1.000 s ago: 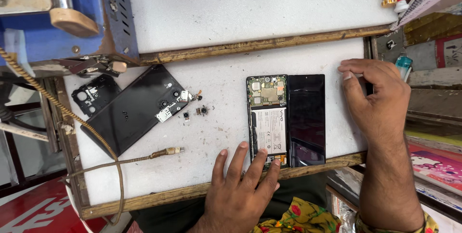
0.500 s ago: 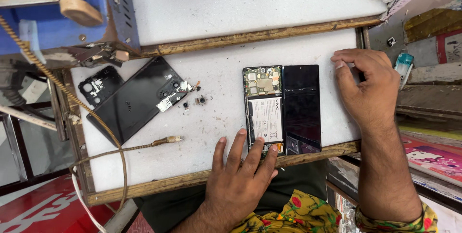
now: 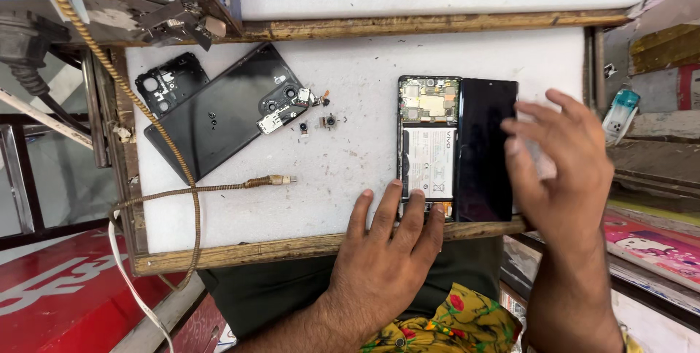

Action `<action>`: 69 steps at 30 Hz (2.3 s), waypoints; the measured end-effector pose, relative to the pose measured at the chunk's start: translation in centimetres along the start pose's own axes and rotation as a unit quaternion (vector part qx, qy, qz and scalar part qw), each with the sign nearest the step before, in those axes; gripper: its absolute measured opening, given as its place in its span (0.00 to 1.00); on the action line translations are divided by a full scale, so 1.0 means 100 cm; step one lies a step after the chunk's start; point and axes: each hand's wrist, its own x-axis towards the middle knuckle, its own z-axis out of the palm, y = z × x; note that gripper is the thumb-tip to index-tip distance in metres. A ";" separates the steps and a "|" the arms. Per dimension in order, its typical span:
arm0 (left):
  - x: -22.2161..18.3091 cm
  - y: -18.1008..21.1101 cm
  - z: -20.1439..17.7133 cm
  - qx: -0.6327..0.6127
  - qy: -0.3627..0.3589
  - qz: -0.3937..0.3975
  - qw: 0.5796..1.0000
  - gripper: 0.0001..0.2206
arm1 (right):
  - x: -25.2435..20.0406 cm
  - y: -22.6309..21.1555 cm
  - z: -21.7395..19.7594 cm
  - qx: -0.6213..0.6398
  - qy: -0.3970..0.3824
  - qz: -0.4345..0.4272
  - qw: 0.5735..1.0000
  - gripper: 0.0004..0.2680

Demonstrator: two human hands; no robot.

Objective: The person disassembles a smartphone, removes the screen and internal components, and reassembles the device. They handle the battery, motherboard, and display, then connect a charging cable to test the phone.

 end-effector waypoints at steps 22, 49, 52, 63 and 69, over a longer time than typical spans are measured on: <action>-0.010 -0.018 0.005 -0.082 0.024 0.002 0.996 0.12 | -0.087 -0.013 0.020 -0.032 -0.097 -0.070 0.992 0.09; -0.005 -0.011 -0.004 -0.047 0.050 0.007 0.998 0.17 | -0.102 -0.019 0.030 -0.058 -0.033 -0.087 0.994 0.10; -0.007 -0.010 -0.002 -0.041 0.051 0.004 0.998 0.17 | -0.102 -0.021 0.031 -0.066 -0.028 -0.082 0.994 0.10; -0.007 -0.008 0.000 -0.039 0.028 -0.005 0.999 0.17 | -0.090 -0.033 0.025 -0.020 -0.053 -0.002 0.998 0.04; -0.004 -0.006 -0.004 -0.040 0.030 -0.003 0.999 0.17 | -0.074 -0.046 0.011 0.007 -0.085 0.046 0.995 0.04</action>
